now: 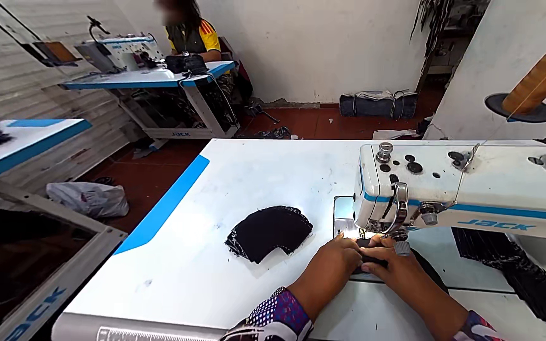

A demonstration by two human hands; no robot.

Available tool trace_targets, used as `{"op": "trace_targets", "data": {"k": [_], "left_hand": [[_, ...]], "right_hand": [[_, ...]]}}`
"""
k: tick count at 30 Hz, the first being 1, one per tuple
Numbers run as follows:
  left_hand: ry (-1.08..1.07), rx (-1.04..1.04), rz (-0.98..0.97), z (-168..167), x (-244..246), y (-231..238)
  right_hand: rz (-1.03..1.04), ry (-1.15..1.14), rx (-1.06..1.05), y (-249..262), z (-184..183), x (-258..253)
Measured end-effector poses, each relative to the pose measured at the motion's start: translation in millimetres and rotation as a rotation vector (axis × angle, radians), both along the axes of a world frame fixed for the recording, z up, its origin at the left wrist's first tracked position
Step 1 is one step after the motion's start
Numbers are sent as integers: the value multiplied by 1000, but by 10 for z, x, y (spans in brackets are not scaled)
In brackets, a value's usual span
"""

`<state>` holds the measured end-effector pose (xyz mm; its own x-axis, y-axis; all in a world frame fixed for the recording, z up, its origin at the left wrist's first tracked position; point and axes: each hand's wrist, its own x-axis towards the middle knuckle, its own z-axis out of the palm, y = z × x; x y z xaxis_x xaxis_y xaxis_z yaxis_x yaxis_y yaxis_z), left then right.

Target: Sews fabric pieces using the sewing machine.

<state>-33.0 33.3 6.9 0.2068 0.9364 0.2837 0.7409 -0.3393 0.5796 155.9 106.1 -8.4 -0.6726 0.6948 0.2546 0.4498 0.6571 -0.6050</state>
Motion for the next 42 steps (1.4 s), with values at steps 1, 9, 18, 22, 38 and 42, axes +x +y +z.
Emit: {"op": "trace_targets", "data": {"k": [1,9,18,22,38,42], "left_hand": [[-8,-23,-2,16,-18,51],[-45,-55,-28,11,-58,158],[-8,-4,-17,-7,-47,158],[8,65,3,-52,15,63],[48,35,9,-4,-111,311],[77,-4,66,10,-147,422]], "right_hand": [[-13,-2,-24,38,-1,-17],[-61,-42,-68,86,20,-23],[-63,-91,-121,87,94,-31],[-86,-20,85,-12,-8,-22],[-51,-157,254,-163,13,-13],[-54,-187,41,-82,138,-12]]}}
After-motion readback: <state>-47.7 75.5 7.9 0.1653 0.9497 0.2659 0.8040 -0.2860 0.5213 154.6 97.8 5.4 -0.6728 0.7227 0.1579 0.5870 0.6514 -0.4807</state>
